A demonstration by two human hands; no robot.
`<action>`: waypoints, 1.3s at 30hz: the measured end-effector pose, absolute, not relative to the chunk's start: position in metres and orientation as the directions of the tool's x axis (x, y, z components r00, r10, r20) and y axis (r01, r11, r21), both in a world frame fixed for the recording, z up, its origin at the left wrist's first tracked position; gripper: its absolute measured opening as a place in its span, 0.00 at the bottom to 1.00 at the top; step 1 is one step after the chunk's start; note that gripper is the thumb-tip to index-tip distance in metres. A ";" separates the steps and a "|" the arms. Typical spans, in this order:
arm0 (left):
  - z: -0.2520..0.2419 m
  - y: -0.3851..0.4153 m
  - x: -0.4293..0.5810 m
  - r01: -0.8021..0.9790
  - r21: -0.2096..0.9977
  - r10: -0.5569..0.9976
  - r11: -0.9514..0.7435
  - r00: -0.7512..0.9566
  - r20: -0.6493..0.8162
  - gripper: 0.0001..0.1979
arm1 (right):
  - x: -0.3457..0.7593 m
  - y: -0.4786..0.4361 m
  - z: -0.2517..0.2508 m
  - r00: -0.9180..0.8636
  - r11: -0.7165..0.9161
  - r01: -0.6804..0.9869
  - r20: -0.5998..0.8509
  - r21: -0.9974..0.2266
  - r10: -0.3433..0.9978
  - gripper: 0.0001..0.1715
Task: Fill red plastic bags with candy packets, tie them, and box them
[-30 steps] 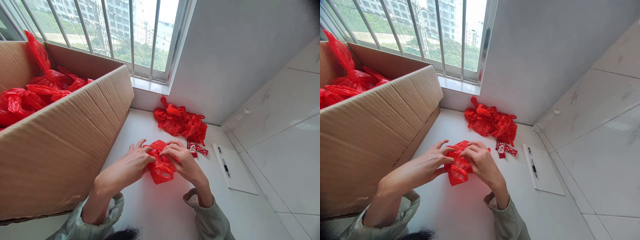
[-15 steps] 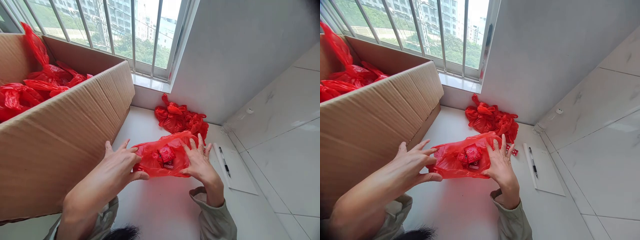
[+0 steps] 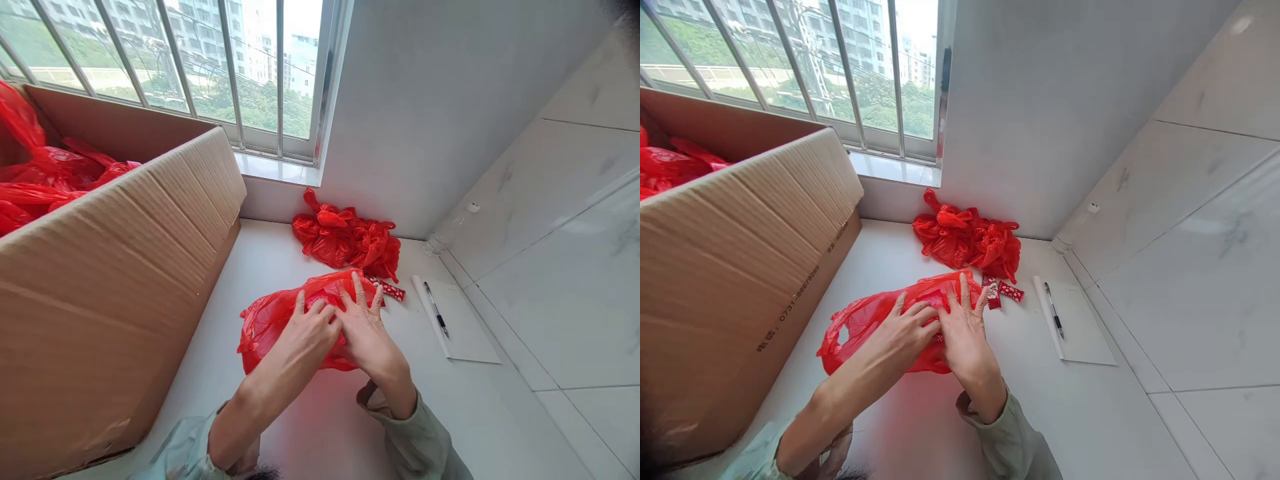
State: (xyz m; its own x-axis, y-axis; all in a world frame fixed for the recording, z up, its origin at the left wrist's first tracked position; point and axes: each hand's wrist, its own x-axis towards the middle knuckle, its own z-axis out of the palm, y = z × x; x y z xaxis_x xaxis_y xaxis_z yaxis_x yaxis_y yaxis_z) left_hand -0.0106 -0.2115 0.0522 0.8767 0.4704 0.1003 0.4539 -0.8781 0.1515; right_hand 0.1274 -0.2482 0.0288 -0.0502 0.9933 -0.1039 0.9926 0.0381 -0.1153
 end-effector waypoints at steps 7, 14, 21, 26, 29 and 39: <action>0.033 -0.185 -0.036 0.657 -0.080 0.660 -0.749 0.732 -0.170 0.17 | 0.142 -0.237 0.039 0.166 -0.173 0.983 -0.119 -0.053 0.979 0.44; 0.043 -0.185 -0.070 0.787 0.097 0.772 -0.609 0.616 -0.157 0.09 | 0.171 -0.249 0.030 0.235 -0.232 0.971 0.059 -0.061 0.970 0.46; 0.049 -0.200 -0.057 0.770 0.133 0.724 -0.623 0.633 -0.273 0.11 | 0.158 -0.269 0.032 0.112 -0.110 0.994 0.110 -0.030 0.988 0.28; 0.046 -0.205 -0.069 0.728 0.188 0.708 -0.659 0.685 -0.172 0.21 | 0.131 -0.279 0.053 -0.086 0.125 0.989 0.392 -0.076 0.916 0.22; 0.043 -0.204 -0.078 0.677 0.263 0.685 -0.688 0.725 -0.071 0.22 | 0.114 -0.270 0.052 -0.148 0.208 0.963 0.304 -0.174 0.941 0.20; 0.047 -0.203 -0.085 0.641 0.358 0.693 -0.679 0.720 0.026 0.16 | 0.125 -0.225 -0.018 -0.009 -0.033 0.967 -0.162 -0.251 0.987 0.34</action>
